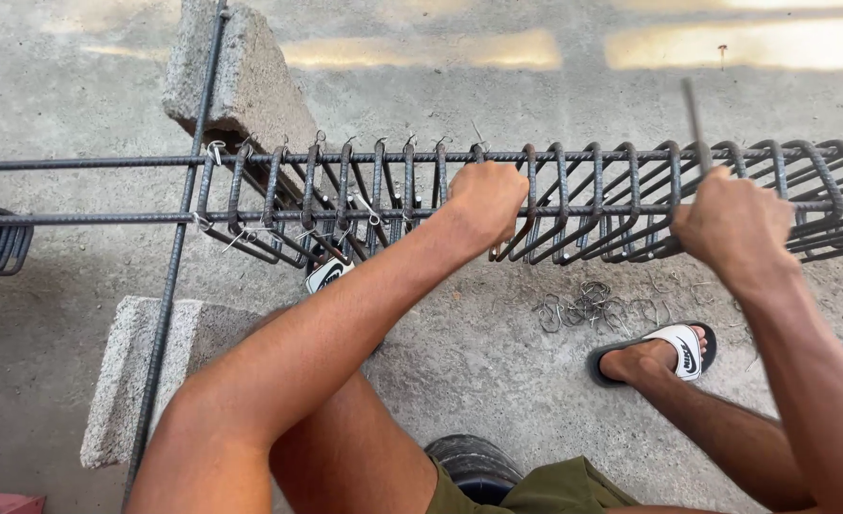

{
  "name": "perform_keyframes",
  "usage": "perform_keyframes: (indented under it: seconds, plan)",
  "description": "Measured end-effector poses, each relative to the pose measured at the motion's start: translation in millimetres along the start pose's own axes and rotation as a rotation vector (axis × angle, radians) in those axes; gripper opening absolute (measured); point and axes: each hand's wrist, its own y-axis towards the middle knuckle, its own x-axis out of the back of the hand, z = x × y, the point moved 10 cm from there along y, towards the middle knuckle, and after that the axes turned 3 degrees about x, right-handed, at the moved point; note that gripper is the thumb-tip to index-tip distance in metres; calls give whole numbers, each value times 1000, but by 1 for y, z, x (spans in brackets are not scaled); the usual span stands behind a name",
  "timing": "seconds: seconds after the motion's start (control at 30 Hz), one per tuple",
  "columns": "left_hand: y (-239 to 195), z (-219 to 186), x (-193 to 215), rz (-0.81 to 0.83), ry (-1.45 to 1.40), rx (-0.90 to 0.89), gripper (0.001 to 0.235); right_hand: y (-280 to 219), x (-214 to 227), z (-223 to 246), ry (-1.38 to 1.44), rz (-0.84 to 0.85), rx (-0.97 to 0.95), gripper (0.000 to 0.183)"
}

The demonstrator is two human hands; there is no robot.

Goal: Tying rebar stirrups to longitudinal bars using wire and a hook tool

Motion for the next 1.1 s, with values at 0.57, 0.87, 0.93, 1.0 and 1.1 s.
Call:
perform_keyframes:
  seconds: [0.57, 0.87, 0.93, 1.0, 1.1]
  plan:
    - [11, 7, 13, 351, -16, -54, 16, -257, 17, 44, -305, -452, 745, 77]
    - [3, 10, 20, 347, -31, -43, 14, -266, 28, 103, -509, -524, 890, 75]
    - [3, 10, 21, 347, -9, -53, 13, -264, 32, 105, -537, -509, 888, 76]
    - [4, 9, 23, 342, 16, -59, 13, -265, 39, 106, -582, -553, 866, 73]
    - [5, 10, 20, 370, 46, -56, 14, -262, 37, 106, -632, -513, 856, 65]
